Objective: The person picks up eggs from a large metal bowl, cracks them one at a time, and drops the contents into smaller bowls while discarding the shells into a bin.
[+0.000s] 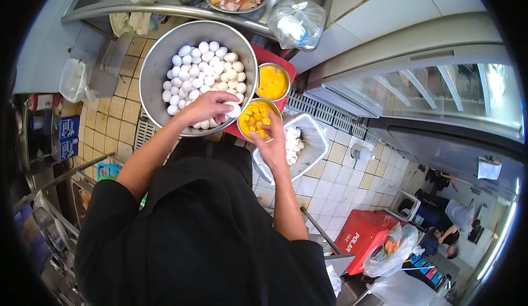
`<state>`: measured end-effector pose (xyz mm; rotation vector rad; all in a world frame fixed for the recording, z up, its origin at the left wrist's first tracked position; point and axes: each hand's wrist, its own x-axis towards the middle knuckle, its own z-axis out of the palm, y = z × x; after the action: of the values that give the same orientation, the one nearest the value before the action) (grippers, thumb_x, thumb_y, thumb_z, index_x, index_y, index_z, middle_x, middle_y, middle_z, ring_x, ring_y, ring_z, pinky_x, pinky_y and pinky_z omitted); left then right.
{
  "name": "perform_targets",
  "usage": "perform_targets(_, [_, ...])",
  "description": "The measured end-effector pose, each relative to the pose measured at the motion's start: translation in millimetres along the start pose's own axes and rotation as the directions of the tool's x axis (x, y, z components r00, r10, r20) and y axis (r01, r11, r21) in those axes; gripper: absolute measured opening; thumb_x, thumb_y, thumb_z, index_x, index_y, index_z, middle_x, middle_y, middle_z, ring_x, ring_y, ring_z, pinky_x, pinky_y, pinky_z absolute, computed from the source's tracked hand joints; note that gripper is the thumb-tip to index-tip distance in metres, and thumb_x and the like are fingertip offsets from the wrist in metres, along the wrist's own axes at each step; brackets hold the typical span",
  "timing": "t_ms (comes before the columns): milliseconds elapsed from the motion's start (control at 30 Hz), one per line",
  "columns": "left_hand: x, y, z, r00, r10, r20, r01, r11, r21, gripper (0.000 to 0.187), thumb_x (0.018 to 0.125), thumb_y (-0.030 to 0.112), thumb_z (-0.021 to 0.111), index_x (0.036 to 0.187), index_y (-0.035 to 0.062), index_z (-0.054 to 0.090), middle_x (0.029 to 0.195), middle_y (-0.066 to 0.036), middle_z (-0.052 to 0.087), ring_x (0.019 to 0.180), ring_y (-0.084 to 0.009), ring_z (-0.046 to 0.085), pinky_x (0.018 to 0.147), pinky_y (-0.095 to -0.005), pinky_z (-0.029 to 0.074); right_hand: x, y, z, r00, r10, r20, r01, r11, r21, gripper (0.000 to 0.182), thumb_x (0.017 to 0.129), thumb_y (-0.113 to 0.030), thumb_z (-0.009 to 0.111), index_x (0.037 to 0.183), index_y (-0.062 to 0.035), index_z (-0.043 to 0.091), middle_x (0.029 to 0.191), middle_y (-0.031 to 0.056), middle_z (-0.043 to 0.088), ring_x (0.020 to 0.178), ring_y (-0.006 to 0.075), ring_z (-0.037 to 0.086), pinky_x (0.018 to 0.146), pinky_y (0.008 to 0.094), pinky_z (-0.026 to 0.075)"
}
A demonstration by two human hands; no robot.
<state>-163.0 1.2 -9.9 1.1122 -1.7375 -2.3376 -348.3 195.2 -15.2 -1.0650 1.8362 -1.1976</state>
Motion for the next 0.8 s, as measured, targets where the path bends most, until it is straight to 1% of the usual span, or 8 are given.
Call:
perform_targets(100, [15,19,22,0.999,-0.009,0.051,0.001,0.99,0.139,0.034,0.096,0.025,0.067,0.125,0.0073,0.063,0.085,-0.004,0.067,0.062,-0.0098,0.062,0.053,-0.0248,0.05,27,-42,22,0.952,-0.179,0.249,0.214,0.969,-0.121,0.066,0.086,-0.012,0.078,0.144,-0.0018,0.048,0.126,0.0161,0.06,0.103,0.0243,0.067,0.086,0.0348,0.055])
perform_targets(200, [17,24,15,0.998,-0.037,-0.05,0.043,0.991,0.123,0.037,0.098,0.036,0.064,0.121,0.0066,0.062,0.085,-0.006,0.068,0.059,-0.0103,0.061,0.049,-0.0245,0.047,39,-26,35,0.984,-0.088,0.157,0.107,0.988,-0.111,0.056,0.088,-0.021,0.075,0.135,-0.001,0.051,0.116,0.0216,0.062,0.098,0.0371,0.065,0.086,0.0423,0.052])
perform_targets(267, [11,15,1,0.976,-0.039,-0.215,0.04,0.999,0.003,0.046,0.101,0.047,0.056,0.121,0.005,0.06,0.089,-0.007,0.068,0.06,-0.0106,0.061,0.049,-0.0237,0.045,44,-19,40,0.976,-0.198,0.089,0.215,0.937,-0.274,0.05,0.089,-0.021,0.073,0.13,-0.0013,0.052,0.112,0.0221,0.064,0.099,0.0387,0.065,0.085,0.0437,0.053])
perform_targets(333, [16,-20,-19,0.956,-0.059,-0.287,0.051,0.998,-0.037,0.052,0.096,0.05,0.063,0.119,0.0038,0.061,0.091,-0.009,0.068,0.063,-0.0117,0.062,0.05,-0.0261,0.047,50,-1,51,0.937,-0.347,0.034,0.328,0.844,-0.423,0.044,0.09,-0.021,0.073,0.126,-0.002,0.055,0.107,0.0214,0.065,0.096,0.0406,0.065,0.083,0.044,0.053])
perform_targets(433, [13,-52,-35,0.937,-0.122,-0.327,0.126,0.992,-0.009,0.048,0.096,0.046,0.066,0.118,0.0031,0.062,0.09,-0.008,0.067,0.064,-0.0121,0.062,0.052,-0.0268,0.048,51,11,57,0.969,-0.244,0.04,0.24,0.895,-0.376,0.044,0.09,-0.021,0.073,0.126,-0.0019,0.056,0.107,0.0222,0.065,0.097,0.0401,0.066,0.084,0.0445,0.053])
perform_targets(600, [2,-89,-58,0.921,-0.241,-0.308,0.284,0.953,0.103,0.043,0.094,0.037,0.069,0.118,0.0017,0.062,0.09,-0.007,0.066,0.065,-0.0132,0.061,0.052,-0.0281,0.048,31,21,34,0.983,-0.156,-0.095,0.141,0.979,-0.15,0.044,0.089,-0.015,0.074,0.125,0.0001,0.055,0.103,0.0169,0.065,0.094,0.0244,0.065,0.082,0.0366,0.054])
perform_targets(700, [-1,-97,-60,0.893,-0.353,-0.278,0.413,0.888,0.2,0.046,0.095,0.035,0.068,0.127,0.0025,0.059,0.09,-0.005,0.065,0.068,-0.0112,0.061,0.057,-0.0267,0.05,28,42,27,0.981,-0.011,-0.194,-0.02,0.987,-0.16,0.045,0.088,-0.014,0.074,0.126,-0.0007,0.053,0.107,0.0213,0.063,0.099,0.0371,0.064,0.087,0.0422,0.051])
perform_targets(800, [1,-107,-59,0.906,-0.36,-0.222,0.414,0.863,0.289,0.052,0.094,0.036,0.068,0.131,0.0011,0.058,0.092,-0.008,0.066,0.071,-0.014,0.063,0.06,-0.0303,0.052,24,47,16,0.979,0.02,-0.204,-0.074,0.963,-0.259,0.042,0.091,-0.017,0.074,0.124,-0.001,0.053,0.11,0.0242,0.063,0.101,0.0408,0.064,0.086,0.0452,0.051])
